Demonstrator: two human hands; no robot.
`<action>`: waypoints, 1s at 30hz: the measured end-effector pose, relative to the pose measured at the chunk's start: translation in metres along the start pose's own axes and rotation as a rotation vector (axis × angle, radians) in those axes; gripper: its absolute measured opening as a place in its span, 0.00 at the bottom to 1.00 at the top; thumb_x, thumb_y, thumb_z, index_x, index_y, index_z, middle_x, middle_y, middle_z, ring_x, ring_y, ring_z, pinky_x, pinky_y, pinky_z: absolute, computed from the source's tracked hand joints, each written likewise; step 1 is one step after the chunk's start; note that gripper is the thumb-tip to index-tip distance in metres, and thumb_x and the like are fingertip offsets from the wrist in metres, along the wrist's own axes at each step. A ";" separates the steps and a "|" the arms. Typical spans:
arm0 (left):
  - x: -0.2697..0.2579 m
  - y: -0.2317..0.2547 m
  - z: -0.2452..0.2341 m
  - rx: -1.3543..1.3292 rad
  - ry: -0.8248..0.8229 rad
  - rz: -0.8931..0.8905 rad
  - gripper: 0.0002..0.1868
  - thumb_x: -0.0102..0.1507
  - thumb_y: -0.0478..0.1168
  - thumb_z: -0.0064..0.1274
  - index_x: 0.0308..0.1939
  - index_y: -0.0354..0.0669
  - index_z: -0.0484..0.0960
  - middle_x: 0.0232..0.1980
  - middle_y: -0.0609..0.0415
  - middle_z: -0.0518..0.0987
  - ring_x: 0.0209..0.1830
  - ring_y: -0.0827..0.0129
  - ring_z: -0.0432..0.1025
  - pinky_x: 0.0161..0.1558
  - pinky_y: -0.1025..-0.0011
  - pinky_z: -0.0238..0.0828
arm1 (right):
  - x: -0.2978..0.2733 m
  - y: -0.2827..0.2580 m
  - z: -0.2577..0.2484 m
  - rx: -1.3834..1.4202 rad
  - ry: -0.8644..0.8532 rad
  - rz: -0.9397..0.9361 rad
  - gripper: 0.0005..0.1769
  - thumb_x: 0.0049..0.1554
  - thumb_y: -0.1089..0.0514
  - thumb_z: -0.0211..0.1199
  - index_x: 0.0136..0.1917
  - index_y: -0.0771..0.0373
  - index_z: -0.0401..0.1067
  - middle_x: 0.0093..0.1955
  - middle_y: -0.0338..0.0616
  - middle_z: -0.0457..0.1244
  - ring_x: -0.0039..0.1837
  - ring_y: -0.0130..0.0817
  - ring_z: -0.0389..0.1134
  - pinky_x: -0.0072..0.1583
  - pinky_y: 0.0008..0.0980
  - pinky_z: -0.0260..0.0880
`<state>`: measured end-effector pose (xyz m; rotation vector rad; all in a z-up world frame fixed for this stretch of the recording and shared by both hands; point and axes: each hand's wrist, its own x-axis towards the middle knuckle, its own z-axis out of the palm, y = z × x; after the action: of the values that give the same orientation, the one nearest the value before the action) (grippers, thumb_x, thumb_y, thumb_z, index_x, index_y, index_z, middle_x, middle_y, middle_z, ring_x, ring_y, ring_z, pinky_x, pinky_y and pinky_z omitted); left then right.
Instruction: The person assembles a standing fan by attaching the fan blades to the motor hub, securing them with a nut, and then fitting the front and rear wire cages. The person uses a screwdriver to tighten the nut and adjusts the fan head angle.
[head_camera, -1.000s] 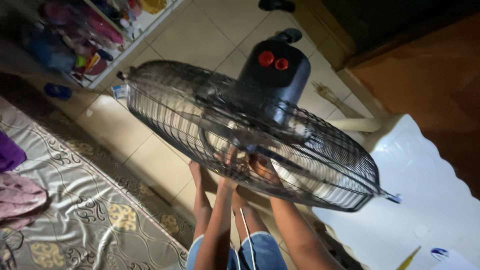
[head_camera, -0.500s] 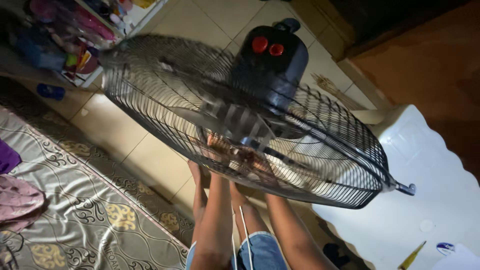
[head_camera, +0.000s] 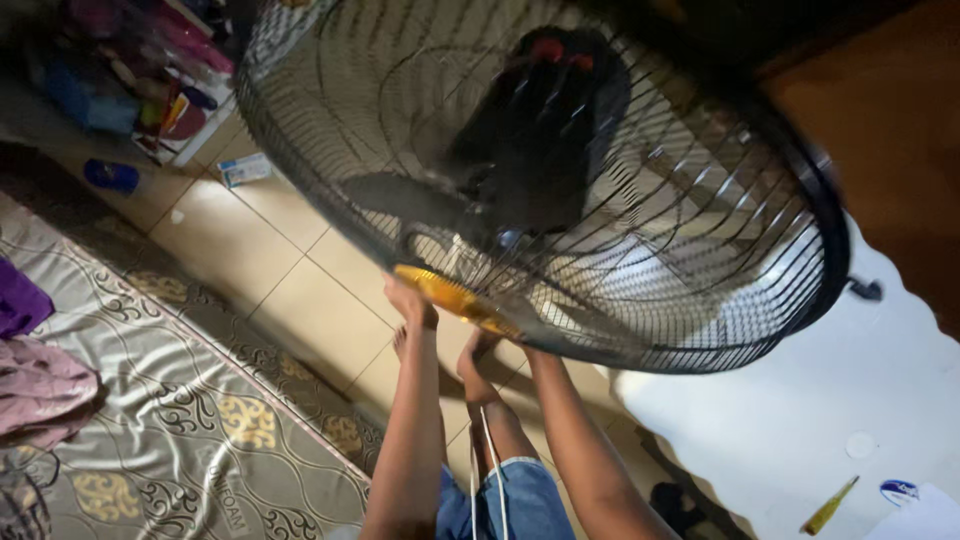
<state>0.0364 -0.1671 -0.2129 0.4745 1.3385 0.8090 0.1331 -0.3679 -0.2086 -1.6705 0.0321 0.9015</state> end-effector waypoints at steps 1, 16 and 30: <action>-0.003 0.006 0.003 0.116 0.079 0.041 0.31 0.70 0.61 0.34 0.44 0.39 0.83 0.34 0.52 0.79 0.33 0.59 0.71 0.36 0.61 0.71 | -0.001 0.003 0.000 -0.068 -0.022 0.015 0.32 0.64 0.41 0.56 0.74 0.60 0.63 0.71 0.49 0.64 0.69 0.45 0.68 0.70 0.43 0.70; 0.014 0.027 0.004 0.551 0.156 0.193 0.36 0.68 0.59 0.34 0.31 0.26 0.80 0.33 0.32 0.81 0.35 0.41 0.73 0.45 0.48 0.67 | -0.014 0.018 0.064 -0.877 -0.249 -0.063 0.32 0.63 0.41 0.53 0.75 0.58 0.63 0.71 0.51 0.63 0.69 0.47 0.67 0.70 0.45 0.68; 0.040 0.008 0.001 0.595 0.154 0.137 0.39 0.68 0.63 0.34 0.29 0.27 0.80 0.34 0.32 0.80 0.36 0.42 0.71 0.46 0.48 0.64 | -0.017 0.028 0.042 0.423 -0.469 0.074 0.30 0.62 0.47 0.56 0.73 0.63 0.65 0.72 0.50 0.63 0.71 0.47 0.65 0.70 0.45 0.69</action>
<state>0.0362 -0.1318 -0.2332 0.9942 1.7052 0.5528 0.0855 -0.3485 -0.2236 -1.0481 -0.0332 1.2298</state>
